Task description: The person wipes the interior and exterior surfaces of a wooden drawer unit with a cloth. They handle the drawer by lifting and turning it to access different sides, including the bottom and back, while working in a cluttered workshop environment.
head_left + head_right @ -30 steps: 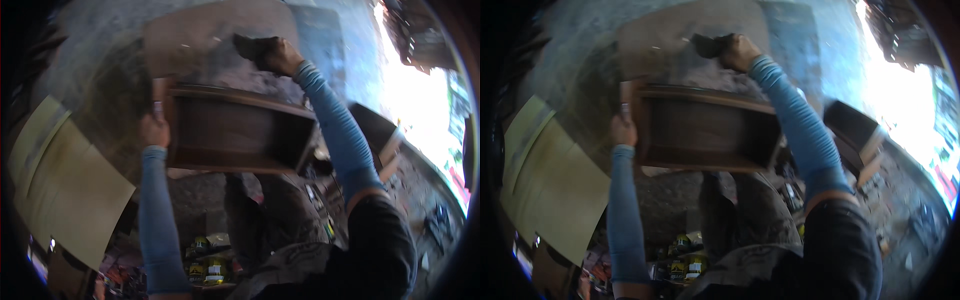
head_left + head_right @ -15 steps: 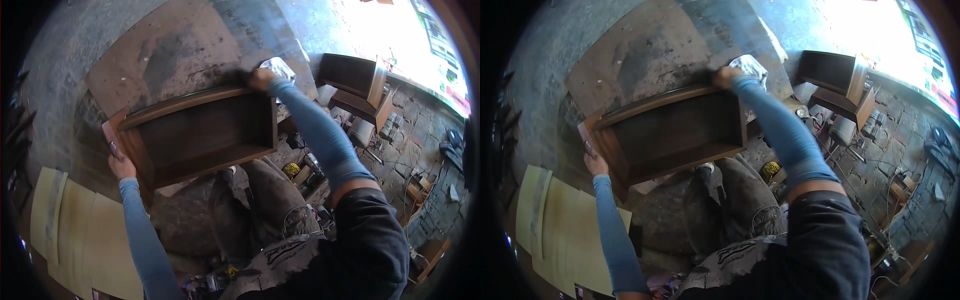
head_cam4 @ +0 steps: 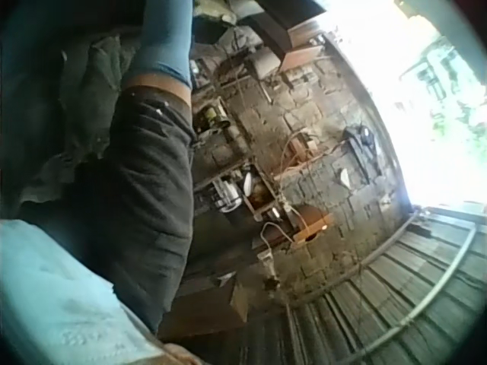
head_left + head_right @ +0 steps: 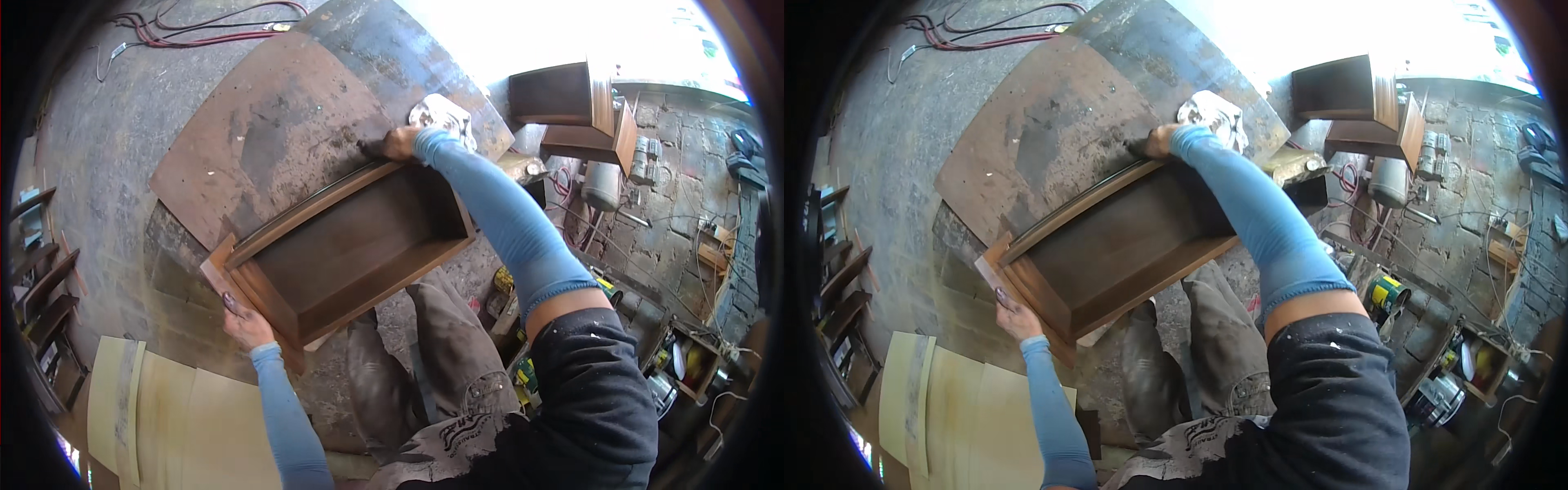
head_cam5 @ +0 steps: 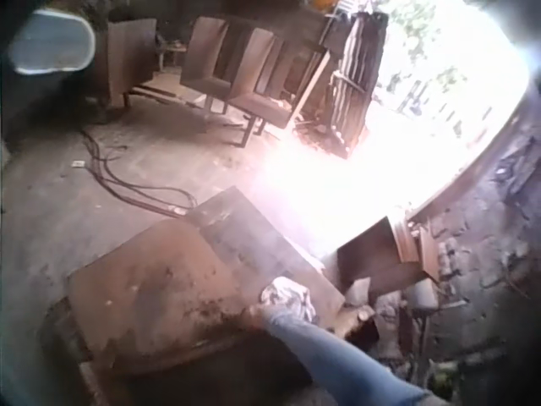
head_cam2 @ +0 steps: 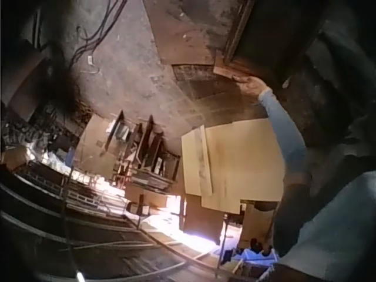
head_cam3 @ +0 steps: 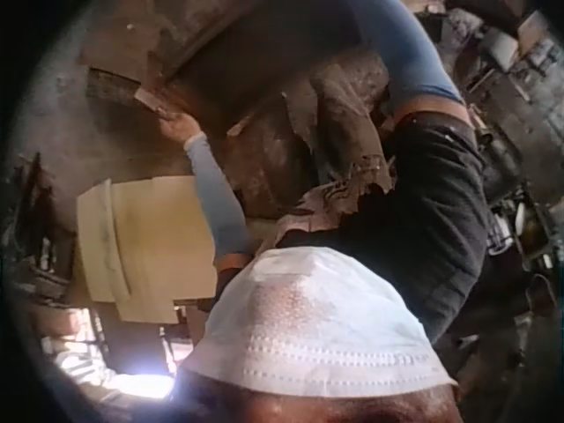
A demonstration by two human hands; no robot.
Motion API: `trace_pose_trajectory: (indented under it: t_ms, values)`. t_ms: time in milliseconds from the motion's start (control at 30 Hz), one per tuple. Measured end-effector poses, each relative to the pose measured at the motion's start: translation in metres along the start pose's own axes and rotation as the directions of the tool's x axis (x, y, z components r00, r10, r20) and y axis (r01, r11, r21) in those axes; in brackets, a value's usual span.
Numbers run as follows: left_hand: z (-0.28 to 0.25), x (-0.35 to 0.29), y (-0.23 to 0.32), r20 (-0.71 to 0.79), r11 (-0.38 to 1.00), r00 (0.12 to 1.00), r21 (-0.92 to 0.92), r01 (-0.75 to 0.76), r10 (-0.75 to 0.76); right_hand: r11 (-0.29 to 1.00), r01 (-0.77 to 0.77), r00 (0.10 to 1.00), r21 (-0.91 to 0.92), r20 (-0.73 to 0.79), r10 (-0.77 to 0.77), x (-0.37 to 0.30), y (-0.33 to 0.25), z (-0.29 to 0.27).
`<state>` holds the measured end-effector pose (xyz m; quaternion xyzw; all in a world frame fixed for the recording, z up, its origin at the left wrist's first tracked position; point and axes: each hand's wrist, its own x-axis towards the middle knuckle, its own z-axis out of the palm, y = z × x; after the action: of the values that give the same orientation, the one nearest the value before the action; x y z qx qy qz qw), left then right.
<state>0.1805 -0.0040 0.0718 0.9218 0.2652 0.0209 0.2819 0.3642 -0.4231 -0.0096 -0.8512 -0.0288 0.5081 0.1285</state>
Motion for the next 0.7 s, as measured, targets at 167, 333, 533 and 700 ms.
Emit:
trace_pose_trajectory:
  t_ms: [167,333,533,700]
  values:
    - [0.001,-0.018,-0.030,0.018,0.993,0.993,-0.022,-0.117,0.117,0.876,-0.035,0.964,0.481,-0.213,0.156,-0.049,0.064,0.021]
    - [0.001,-0.014,-0.027,0.064,0.988,0.988,-0.074,-0.134,0.138,0.622,0.035,0.730,0.782,-0.445,0.519,-0.121,0.099,0.171]
    - [0.014,-0.015,-0.048,0.050,0.984,0.984,-0.065,-0.168,0.171,-0.456,0.435,0.682,0.777,0.047,0.730,-0.148,0.100,0.352]
    - [0.006,-0.013,-0.040,0.019,0.971,0.974,0.071,-0.227,0.226,-0.588,0.665,0.542,0.461,0.243,0.804,-0.115,-0.160,0.356]
